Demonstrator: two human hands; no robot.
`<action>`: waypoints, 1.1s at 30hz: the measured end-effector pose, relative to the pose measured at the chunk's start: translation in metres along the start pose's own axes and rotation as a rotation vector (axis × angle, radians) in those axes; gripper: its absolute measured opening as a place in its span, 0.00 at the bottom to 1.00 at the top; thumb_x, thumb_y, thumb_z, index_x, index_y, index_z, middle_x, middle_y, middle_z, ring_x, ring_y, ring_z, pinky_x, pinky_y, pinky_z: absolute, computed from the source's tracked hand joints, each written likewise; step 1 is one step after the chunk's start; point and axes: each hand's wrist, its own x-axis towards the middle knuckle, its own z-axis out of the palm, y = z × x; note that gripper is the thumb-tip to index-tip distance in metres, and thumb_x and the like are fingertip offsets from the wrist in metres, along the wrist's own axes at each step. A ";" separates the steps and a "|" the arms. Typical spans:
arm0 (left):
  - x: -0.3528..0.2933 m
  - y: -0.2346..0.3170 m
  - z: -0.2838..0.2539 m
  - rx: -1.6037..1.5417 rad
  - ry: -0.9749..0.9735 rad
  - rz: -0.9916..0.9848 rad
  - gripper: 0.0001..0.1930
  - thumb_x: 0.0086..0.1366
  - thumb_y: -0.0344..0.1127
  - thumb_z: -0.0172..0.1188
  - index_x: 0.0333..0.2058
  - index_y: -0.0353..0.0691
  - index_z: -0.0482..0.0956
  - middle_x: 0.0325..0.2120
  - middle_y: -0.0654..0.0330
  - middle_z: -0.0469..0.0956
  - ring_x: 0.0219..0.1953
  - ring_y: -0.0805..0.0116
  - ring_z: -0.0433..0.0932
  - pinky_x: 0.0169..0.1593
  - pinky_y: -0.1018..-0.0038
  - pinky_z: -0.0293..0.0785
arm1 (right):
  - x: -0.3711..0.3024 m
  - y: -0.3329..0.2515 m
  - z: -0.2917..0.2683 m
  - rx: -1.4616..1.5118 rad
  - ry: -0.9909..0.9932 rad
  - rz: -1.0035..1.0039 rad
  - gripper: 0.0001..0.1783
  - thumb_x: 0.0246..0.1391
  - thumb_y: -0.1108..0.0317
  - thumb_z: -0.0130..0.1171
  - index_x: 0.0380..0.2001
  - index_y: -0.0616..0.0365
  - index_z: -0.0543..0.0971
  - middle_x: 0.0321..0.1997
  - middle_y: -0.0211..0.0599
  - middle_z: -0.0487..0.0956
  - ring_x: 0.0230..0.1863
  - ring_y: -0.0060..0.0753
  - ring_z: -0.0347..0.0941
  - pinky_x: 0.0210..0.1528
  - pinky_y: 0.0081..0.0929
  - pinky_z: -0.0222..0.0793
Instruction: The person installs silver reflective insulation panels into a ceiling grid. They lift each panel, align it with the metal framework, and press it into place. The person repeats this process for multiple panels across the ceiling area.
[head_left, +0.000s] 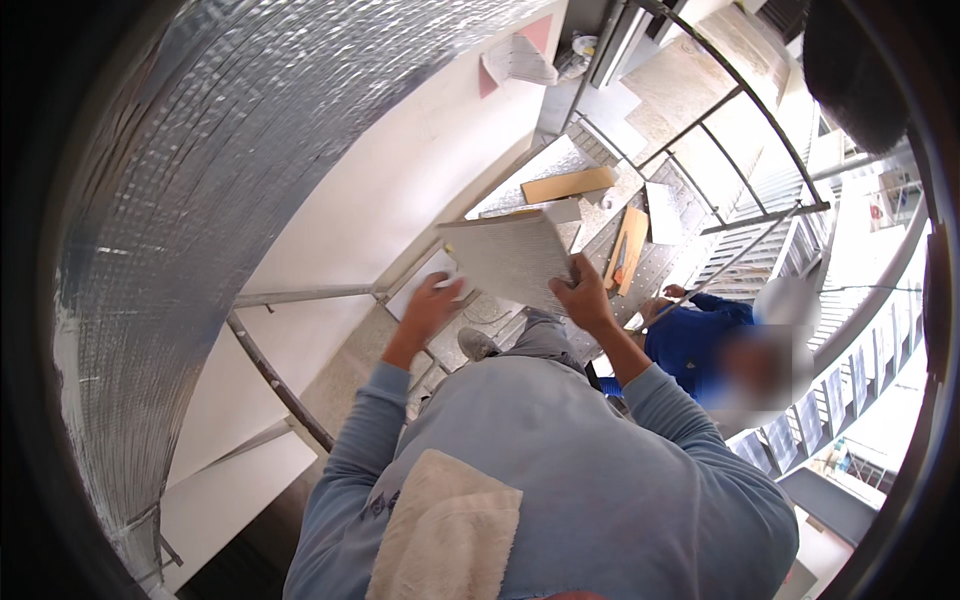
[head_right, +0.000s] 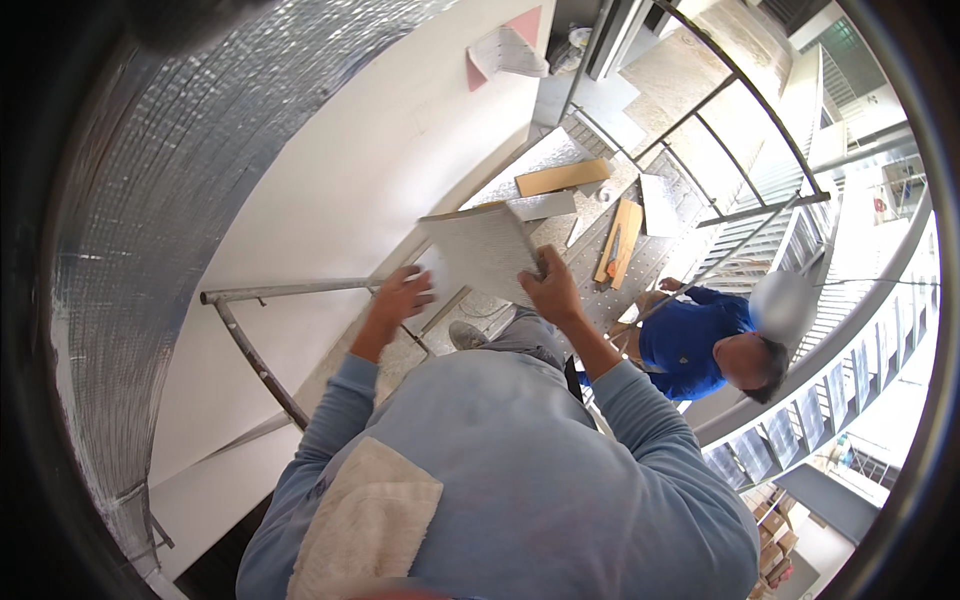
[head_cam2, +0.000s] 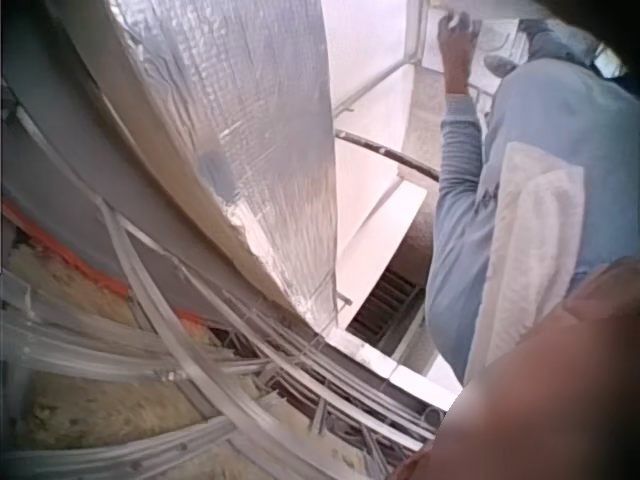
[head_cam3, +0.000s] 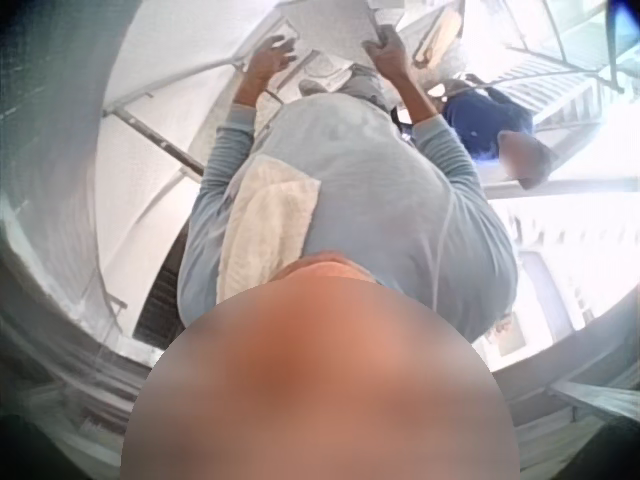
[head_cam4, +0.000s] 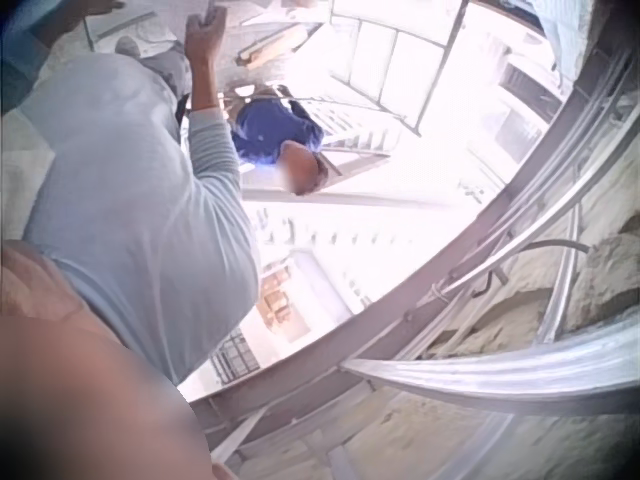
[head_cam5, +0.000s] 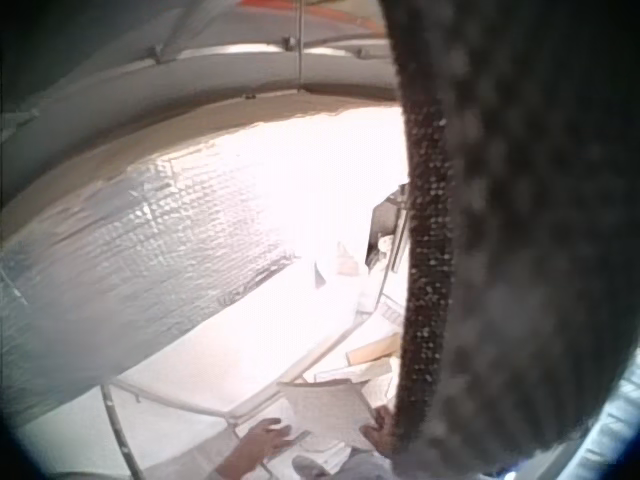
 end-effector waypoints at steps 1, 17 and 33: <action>-0.003 0.007 0.021 -0.067 -0.087 0.078 0.42 0.69 0.51 0.66 0.70 0.31 0.56 0.56 0.42 0.76 0.53 0.54 0.81 0.57 0.61 0.77 | -0.006 -0.005 0.017 -0.019 0.018 -0.039 0.20 0.52 0.73 0.67 0.48 0.61 0.73 0.53 0.50 0.82 0.52 0.48 0.80 0.53 0.38 0.74; -0.001 0.000 0.087 0.550 -0.076 0.418 0.51 0.65 0.45 0.62 0.74 0.32 0.36 0.47 0.28 0.79 0.49 0.30 0.79 0.53 0.49 0.76 | -0.017 0.000 0.042 0.683 -0.341 0.276 0.30 0.60 0.55 0.55 0.63 0.57 0.68 0.60 0.48 0.76 0.56 0.42 0.75 0.58 0.38 0.69; -0.020 0.009 0.097 0.805 -0.188 0.604 0.50 0.61 0.35 0.67 0.75 0.44 0.45 0.51 0.30 0.77 0.47 0.34 0.82 0.50 0.51 0.79 | 0.008 -0.014 0.005 0.450 -0.393 0.426 0.24 0.68 0.48 0.55 0.49 0.60 0.80 0.44 0.37 0.85 0.40 0.31 0.83 0.39 0.28 0.78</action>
